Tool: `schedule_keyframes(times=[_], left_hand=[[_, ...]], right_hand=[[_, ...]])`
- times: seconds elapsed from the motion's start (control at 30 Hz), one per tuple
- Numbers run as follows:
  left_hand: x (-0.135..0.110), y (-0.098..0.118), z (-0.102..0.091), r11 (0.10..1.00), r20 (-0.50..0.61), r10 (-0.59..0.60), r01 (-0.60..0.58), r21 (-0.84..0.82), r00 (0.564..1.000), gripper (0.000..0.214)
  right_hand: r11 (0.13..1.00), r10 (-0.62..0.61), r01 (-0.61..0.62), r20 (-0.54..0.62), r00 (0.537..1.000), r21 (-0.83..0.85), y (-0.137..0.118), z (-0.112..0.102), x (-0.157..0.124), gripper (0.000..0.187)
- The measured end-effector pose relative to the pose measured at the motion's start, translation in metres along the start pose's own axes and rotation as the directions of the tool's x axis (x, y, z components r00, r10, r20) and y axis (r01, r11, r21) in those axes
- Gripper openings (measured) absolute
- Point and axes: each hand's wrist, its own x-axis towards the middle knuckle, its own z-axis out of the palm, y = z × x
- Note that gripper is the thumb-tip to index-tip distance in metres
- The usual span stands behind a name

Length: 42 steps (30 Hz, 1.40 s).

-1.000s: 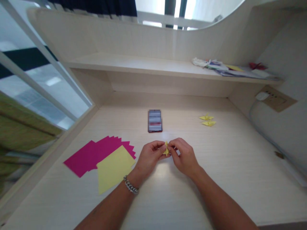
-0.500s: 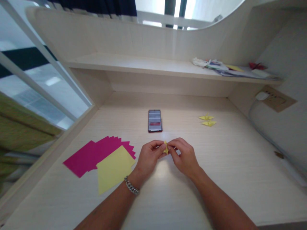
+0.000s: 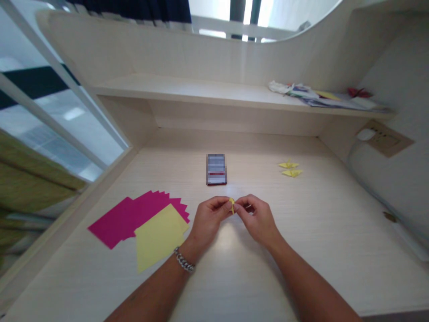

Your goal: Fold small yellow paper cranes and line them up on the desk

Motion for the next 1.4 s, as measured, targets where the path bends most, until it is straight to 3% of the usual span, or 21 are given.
schedule_keyframes(times=[0.47,0.7,0.97,1.1,1.23,1.4], left_hand=[[-0.001,0.01,0.004,0.988,-0.01,0.028,-0.026,0.154,1.0,0.019],[0.0,0.006,0.004,0.977,0.012,0.094,-0.095,0.192,0.995,0.017],[0.002,0.001,0.005,0.98,0.03,0.106,-0.11,0.168,0.994,0.022],[0.001,0.003,0.005,0.971,0.011,0.117,-0.117,0.209,0.993,0.022],[0.002,0.004,0.004,0.982,0.027,0.069,-0.073,0.173,0.997,0.02],[0.0,0.005,0.002,0.989,0.017,0.023,-0.026,0.145,1.0,0.019]], right_hand=[[0.999,-0.026,0.027,0.02,0.999,-0.031,0.001,-0.001,-0.001,0.007],[0.995,-0.052,0.054,0.028,0.998,-0.084,0.002,0.006,-0.003,0.009],[0.999,0.031,-0.03,-0.023,0.999,0.017,0.005,0.01,-0.001,0.011],[0.995,0.066,-0.068,0.018,0.998,0.071,0.004,0.011,-0.001,0.013],[0.999,0.051,-0.052,0.053,0.997,0.01,0.002,0.011,-0.002,0.013],[0.999,0.019,-0.019,0.008,1.0,0.033,0.0,0.006,0.0,0.015]])
